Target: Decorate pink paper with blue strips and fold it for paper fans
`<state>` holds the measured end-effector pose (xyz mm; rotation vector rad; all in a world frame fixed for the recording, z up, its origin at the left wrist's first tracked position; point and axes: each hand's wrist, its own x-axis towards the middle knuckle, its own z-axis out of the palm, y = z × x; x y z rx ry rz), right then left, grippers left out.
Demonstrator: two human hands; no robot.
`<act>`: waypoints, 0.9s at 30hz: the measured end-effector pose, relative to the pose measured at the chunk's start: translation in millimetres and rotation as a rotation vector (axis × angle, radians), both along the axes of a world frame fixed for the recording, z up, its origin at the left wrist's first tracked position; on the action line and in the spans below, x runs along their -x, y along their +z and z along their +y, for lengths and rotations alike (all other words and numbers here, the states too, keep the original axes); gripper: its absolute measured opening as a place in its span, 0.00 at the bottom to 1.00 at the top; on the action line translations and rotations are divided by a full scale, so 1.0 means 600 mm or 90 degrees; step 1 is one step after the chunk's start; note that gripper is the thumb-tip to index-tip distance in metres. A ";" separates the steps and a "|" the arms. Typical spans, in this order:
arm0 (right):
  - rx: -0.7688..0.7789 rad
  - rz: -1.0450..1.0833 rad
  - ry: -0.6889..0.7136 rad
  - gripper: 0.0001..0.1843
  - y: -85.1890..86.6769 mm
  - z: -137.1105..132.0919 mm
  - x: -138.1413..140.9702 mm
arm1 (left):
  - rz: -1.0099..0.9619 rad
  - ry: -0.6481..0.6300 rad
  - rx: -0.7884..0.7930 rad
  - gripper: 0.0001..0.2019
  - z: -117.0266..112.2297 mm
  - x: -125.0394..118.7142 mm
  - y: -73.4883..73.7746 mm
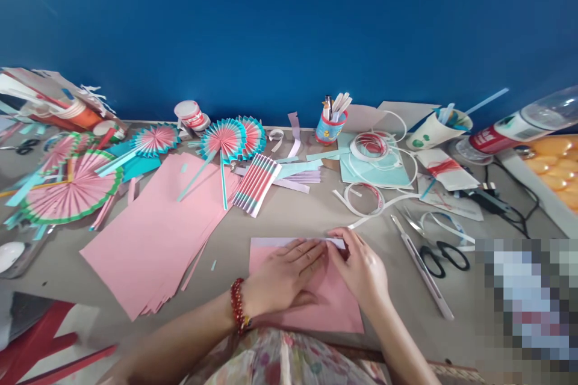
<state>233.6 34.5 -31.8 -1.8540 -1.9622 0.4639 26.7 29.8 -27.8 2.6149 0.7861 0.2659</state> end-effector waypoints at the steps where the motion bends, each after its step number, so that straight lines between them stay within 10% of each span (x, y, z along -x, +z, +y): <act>1: -0.007 0.003 0.002 0.09 0.000 0.000 -0.001 | 0.001 -0.002 0.000 0.42 0.001 -0.001 -0.007; 20: -0.054 -0.049 -0.067 0.16 0.000 -0.022 -0.040 | 0.003 -0.003 -0.015 0.37 -0.001 0.002 -0.005; 27: -0.121 -0.180 0.083 0.18 -0.001 -0.046 -0.038 | 0.015 -0.011 -0.041 0.37 0.002 -0.001 -0.004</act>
